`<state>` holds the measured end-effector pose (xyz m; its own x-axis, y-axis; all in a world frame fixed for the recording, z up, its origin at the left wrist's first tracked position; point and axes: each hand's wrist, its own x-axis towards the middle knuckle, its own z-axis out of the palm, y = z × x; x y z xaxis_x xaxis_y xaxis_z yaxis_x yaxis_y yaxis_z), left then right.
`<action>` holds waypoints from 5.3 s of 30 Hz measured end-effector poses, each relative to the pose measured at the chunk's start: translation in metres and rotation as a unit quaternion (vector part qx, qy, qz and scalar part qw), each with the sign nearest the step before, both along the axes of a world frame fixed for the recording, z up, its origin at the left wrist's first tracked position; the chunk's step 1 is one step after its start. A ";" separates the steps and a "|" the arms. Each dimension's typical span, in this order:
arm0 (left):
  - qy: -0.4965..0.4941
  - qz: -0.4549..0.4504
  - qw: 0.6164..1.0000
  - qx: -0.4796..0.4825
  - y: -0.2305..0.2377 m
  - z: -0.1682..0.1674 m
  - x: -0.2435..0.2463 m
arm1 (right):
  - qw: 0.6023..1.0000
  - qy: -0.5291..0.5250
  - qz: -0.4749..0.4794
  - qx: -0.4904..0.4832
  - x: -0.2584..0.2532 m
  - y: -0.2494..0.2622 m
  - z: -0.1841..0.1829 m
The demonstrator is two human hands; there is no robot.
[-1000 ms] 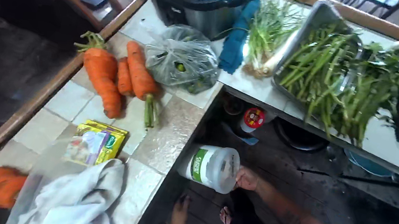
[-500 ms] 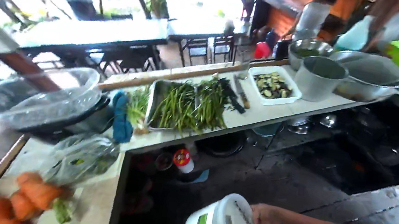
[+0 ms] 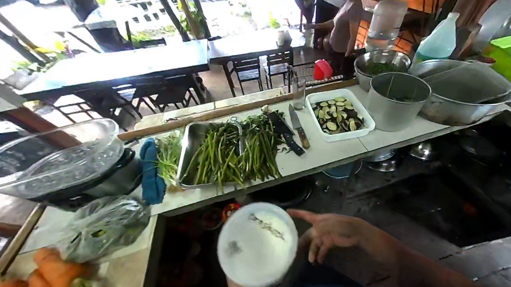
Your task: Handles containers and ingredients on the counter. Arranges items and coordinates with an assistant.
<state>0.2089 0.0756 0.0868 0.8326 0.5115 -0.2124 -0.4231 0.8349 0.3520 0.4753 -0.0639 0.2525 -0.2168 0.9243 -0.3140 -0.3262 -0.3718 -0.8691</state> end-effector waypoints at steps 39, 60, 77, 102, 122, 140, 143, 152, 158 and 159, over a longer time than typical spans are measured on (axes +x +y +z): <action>-0.098 0.251 0.961 0.059 0.120 0.162 0.143 | 0.996 0.060 -0.053 -0.032 0.149 0.072 -0.074; 0.050 0.549 0.831 0.080 0.017 0.089 -0.077 | 0.963 -0.060 0.260 0.023 -0.039 0.234 -0.032; -0.065 0.633 0.720 0.278 0.107 0.220 -0.153 | 0.988 -0.023 0.109 -0.107 -0.008 0.202 -0.082; -0.007 0.656 0.753 0.044 -0.026 0.076 -0.151 | 0.907 -0.162 0.367 0.127 -0.169 0.235 -0.006; 0.403 0.733 0.548 0.000 0.097 0.065 -0.186 | 0.983 -0.069 0.120 0.117 -0.337 0.337 -0.017; 0.583 0.673 0.454 -0.006 0.034 0.102 -0.248 | 0.920 -0.132 0.271 0.252 -0.312 0.411 -0.018; 0.583 0.720 0.376 0.017 0.027 0.135 -0.272 | 0.920 -0.124 0.225 0.295 -0.313 0.423 -0.015; 0.694 0.544 0.402 0.247 0.117 0.195 -0.369 | 0.896 -0.108 0.120 0.414 -0.323 0.414 -0.013; 0.722 0.500 0.428 0.214 0.187 0.160 -0.406 | 0.867 -0.189 0.048 0.459 -0.297 0.396 -0.016; 0.713 0.519 0.424 0.205 0.192 0.148 -0.410 | 0.866 -0.200 0.039 0.457 -0.292 0.395 -0.018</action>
